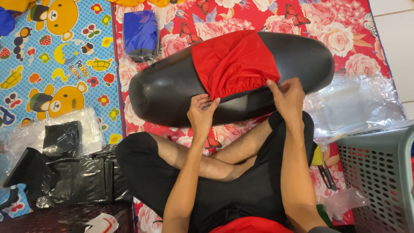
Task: Wiping a motorcycle seat with a cloth and then fitting a red fabric cover over it
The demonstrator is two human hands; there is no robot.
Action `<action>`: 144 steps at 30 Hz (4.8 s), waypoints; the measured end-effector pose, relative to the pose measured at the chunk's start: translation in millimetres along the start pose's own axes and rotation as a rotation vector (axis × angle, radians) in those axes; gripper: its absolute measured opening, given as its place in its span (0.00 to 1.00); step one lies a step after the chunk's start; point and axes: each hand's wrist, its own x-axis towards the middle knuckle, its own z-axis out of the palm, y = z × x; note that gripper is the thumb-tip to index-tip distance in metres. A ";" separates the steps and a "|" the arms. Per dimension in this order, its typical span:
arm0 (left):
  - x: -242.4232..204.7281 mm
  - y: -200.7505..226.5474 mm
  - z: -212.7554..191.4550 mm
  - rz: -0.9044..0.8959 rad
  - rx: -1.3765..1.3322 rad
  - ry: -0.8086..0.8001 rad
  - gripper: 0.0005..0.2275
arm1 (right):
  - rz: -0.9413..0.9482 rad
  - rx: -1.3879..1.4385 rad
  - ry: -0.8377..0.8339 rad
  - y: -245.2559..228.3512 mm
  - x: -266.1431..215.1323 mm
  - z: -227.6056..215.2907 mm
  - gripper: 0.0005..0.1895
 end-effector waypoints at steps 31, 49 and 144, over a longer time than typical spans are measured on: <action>-86.5 -28.3 64.0 -0.433 -0.598 -0.379 0.40 | 0.484 0.762 -0.432 -30.6 25.1 89.8 0.19; 0.4 -47.0 24.8 1.272 0.847 -0.099 0.21 | 0.287 0.568 -0.441 7.4 64.9 97.9 0.21; 134.2 9.3 -23.1 0.184 0.505 -0.017 0.14 | -0.112 -0.303 -0.076 -40.4 51.6 94.6 0.16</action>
